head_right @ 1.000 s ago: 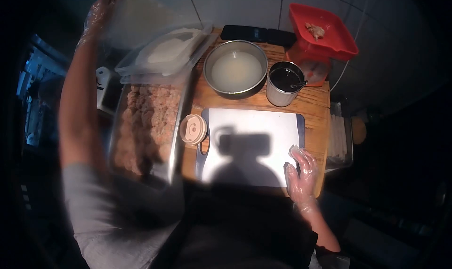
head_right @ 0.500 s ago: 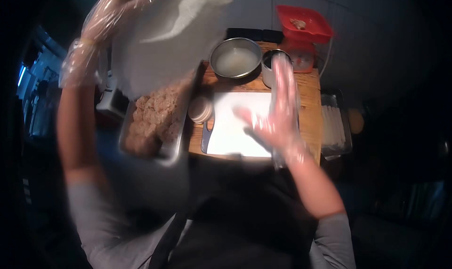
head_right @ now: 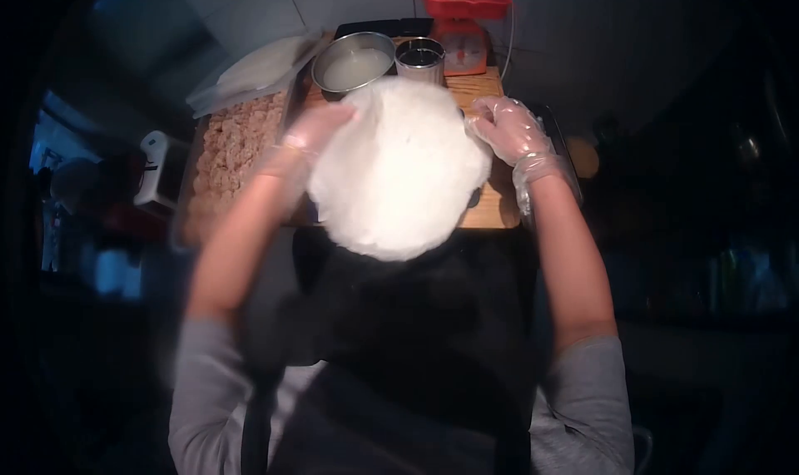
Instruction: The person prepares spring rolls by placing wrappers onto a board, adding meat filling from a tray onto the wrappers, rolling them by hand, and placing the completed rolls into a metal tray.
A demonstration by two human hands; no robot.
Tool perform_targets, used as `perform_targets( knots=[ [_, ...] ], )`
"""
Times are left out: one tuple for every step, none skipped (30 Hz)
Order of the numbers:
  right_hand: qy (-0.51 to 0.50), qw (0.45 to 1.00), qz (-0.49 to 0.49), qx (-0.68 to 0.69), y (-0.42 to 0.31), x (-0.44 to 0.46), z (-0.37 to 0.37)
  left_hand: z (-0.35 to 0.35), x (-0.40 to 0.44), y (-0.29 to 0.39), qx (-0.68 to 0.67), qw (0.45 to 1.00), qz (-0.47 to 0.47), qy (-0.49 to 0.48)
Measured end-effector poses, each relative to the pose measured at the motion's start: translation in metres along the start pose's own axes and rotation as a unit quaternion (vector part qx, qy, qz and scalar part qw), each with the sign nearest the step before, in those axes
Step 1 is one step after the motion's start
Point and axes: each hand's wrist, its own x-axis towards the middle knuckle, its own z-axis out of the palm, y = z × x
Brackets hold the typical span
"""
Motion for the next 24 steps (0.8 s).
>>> perform_targets(
  knots=[
    [0.015,0.999,0.001,-0.030,0.004,-0.005,0.004,0.017,-0.010,-0.019,0.012,0.994,0.043,0.097],
    [0.029,0.998,-0.002,-0.058,0.005,-0.009,0.007,0.009,0.009,-0.042,0.046,0.994,0.057,0.086],
    [-0.030,0.994,0.058,0.084,0.001,-0.013,0.012,-0.004,0.036,-0.073,0.080,0.991,0.070,0.075],
    [-0.088,0.963,0.119,0.223,-0.007,-0.017,0.020,-0.003,0.038,-0.073,0.115,0.988,0.082,0.063],
    [-0.144,0.906,0.177,0.356,-0.014,-0.020,0.029,-0.005,0.039,-0.074,0.112,0.993,0.019,0.039],
    [-0.213,0.836,0.188,0.469,-0.016,-0.022,0.038,0.001,0.032,-0.070,0.079,0.995,0.039,0.036],
    [-0.206,0.791,0.236,0.526,-0.033,-0.023,0.047,0.012,0.026,-0.065,0.047,0.997,0.056,0.035],
    [-0.195,0.741,0.279,0.579,-0.050,-0.024,0.059,0.022,0.021,-0.063,0.017,0.996,0.077,0.034],
    [-0.138,0.778,0.204,0.578,-0.036,-0.029,0.091,0.037,0.009,-0.059,-0.084,0.994,0.063,0.000],
    [-0.119,0.801,0.191,0.554,-0.050,-0.029,0.094,0.042,0.009,-0.065,-0.104,0.984,0.126,-0.076],
    [-0.099,0.824,0.179,0.529,-0.065,-0.030,0.097,0.047,0.009,-0.070,-0.116,0.984,0.118,-0.061],
    [-0.069,0.850,0.209,0.480,-0.069,-0.032,0.093,0.052,0.004,-0.068,-0.128,0.984,0.111,-0.046],
    [-0.039,0.872,0.237,0.428,-0.072,-0.034,0.091,0.050,0.004,-0.069,-0.080,0.990,0.120,-0.007],
    [-0.008,0.890,0.263,0.373,-0.073,-0.035,0.090,0.044,0.005,-0.071,-0.032,0.991,0.128,0.033],
    [0.074,0.853,0.248,0.454,-0.030,-0.030,0.128,0.037,0.007,-0.074,0.015,0.988,0.136,0.072],
    [0.086,0.835,0.256,0.480,-0.023,-0.031,0.121,0.025,0.011,-0.079,0.024,0.984,0.138,0.111],
    [0.098,0.817,0.263,0.504,-0.017,-0.033,0.110,0.009,0.018,-0.087,0.032,0.979,0.140,0.148],
    [0.112,0.797,0.270,0.529,-0.010,-0.036,0.098,-0.005,0.025,-0.095,0.041,0.972,0.141,0.184],
    [0.128,0.784,0.255,0.551,0.003,-0.039,0.085,-0.016,0.031,-0.105,-0.004,0.971,0.158,0.178],
    [0.142,0.770,0.241,0.574,0.017,-0.043,0.070,-0.028,0.036,-0.116,-0.048,0.968,0.174,0.172],
    [0.129,0.767,0.262,0.572,0.021,-0.049,0.043,-0.035,0.039,-0.121,-0.093,0.963,0.190,0.167],
    [0.115,0.764,0.282,0.569,0.021,-0.055,0.014,-0.039,0.037,-0.122,-0.095,0.963,0.186,0.169],
    [0.162,0.761,0.276,0.564,0.029,-0.060,-0.005,-0.041,0.033,-0.122,-0.097,0.963,0.183,0.170],
    [0.209,0.757,0.270,0.557,0.040,-0.066,-0.023,-0.042,0.031,-0.123,-0.100,0.963,0.180,0.171]
  ],
)
